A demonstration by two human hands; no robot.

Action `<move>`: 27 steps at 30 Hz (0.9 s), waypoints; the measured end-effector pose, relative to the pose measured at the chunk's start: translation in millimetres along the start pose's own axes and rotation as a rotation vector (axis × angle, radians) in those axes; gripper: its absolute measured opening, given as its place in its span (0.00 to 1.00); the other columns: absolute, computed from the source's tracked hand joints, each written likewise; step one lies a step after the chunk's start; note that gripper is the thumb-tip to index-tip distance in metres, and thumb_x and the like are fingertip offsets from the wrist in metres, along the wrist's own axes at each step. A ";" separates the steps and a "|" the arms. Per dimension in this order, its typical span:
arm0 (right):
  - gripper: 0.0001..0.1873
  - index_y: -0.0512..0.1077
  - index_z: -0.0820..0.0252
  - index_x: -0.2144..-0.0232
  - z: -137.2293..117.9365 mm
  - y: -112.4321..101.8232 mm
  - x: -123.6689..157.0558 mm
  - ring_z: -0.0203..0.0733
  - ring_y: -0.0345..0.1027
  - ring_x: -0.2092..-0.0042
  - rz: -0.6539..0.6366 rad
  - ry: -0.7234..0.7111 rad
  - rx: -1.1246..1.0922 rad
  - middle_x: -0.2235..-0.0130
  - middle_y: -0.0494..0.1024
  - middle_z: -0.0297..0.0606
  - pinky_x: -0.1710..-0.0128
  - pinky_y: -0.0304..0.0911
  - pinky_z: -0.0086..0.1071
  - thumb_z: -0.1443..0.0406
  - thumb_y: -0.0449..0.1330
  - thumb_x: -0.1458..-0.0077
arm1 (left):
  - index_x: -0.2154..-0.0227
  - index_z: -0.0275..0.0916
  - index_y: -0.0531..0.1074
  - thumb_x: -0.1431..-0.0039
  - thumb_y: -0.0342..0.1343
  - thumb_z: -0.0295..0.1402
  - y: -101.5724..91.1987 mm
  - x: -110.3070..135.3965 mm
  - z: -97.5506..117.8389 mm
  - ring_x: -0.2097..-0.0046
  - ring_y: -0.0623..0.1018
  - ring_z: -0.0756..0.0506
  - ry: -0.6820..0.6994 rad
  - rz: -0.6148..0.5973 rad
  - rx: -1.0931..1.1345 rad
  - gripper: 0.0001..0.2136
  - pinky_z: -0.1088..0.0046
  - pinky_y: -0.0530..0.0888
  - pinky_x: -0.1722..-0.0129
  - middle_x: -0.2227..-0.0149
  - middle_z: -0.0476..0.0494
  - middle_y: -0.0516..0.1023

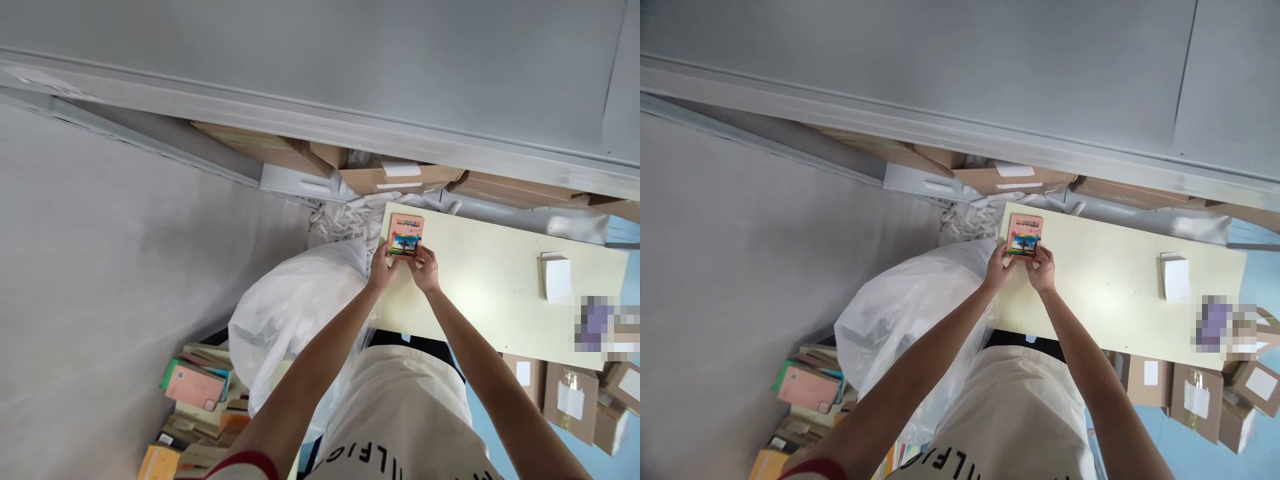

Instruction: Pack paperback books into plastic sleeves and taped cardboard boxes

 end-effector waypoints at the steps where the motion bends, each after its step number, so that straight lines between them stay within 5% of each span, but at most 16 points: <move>1: 0.25 0.71 0.59 0.47 0.8 -0.1 -0.8 0.50 0.71 0.51 -0.002 -0.003 0.005 0.48 0.70 0.49 0.52 0.73 0.46 0.62 0.59 0.48 | 0.45 0.39 0.63 0.47 0.58 0.29 1.6 0.1 0.2 0.50 0.75 0.40 0.012 0.000 -0.008 0.25 0.58 0.71 0.47 0.50 0.36 0.74; 11: 0.28 0.69 0.60 0.46 1.9 1.9 -1.9 0.52 0.66 0.45 -0.025 0.002 0.030 0.46 0.67 0.50 0.49 0.71 0.46 0.65 0.60 0.52 | 0.41 0.37 0.59 0.47 0.57 0.29 5.4 2.8 1.2 0.45 0.73 0.38 0.020 -0.019 -0.094 0.29 0.55 0.67 0.42 0.44 0.32 0.70; 15: 0.29 0.67 0.58 0.45 -16.0 -21.4 8.1 0.51 0.68 0.49 0.039 0.011 0.019 0.44 0.64 0.52 0.55 0.73 0.48 0.62 0.61 0.51 | 0.39 0.35 0.55 0.46 0.57 0.30 -2.5 9.8 27.2 0.36 0.64 0.34 0.072 -0.015 -0.207 0.32 0.50 0.61 0.37 0.40 0.29 0.65; 18: 0.27 0.64 0.54 0.44 -56.3 -86.4 21.9 0.46 0.69 0.55 0.182 -0.142 0.004 0.45 0.64 0.49 0.62 0.74 0.44 0.59 0.59 0.46 | 0.38 0.36 0.54 0.45 0.58 0.33 -3.2 13.1 76.5 0.32 0.55 0.32 0.188 -0.058 -0.285 0.32 0.45 0.58 0.37 0.36 0.29 0.60; 20: 0.25 0.64 0.53 0.44 -94.1 -153.8 34.8 0.44 0.68 0.57 0.309 -0.321 0.037 0.47 0.66 0.47 0.63 0.73 0.41 0.59 0.58 0.44 | 0.41 0.39 0.59 0.42 0.56 0.35 6.6 11.1 126.9 0.35 0.61 0.34 0.316 -0.160 -0.265 0.27 0.48 0.62 0.38 0.38 0.31 0.64; 24: 0.28 0.62 0.54 0.44 -156.8 -322.5 54.5 0.43 0.67 0.58 0.694 -0.531 0.167 0.49 0.67 0.46 0.62 0.71 0.41 0.56 0.60 0.46 | 0.44 0.42 0.64 0.38 0.52 0.37 30.3 3.9 265.4 0.43 0.72 0.41 0.616 -0.268 -0.085 0.20 0.57 0.70 0.42 0.45 0.38 0.73; 27: 0.29 0.62 0.52 0.44 -172.3 -424.9 22.8 0.44 0.66 0.55 0.790 -0.436 0.143 0.47 0.67 0.45 0.62 0.70 0.41 0.51 0.59 0.47 | 0.44 0.40 0.65 0.37 0.52 0.39 57.0 -5.1 370.6 0.44 0.74 0.42 0.774 -0.272 0.069 0.20 0.60 0.71 0.44 0.46 0.37 0.74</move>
Point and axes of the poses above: each hand's wrist, its own x-axis away from the middle knuckle, its own y-axis out of the palm, z = x × y, the point moved 9 cm from there along -x, towards the middle knuckle
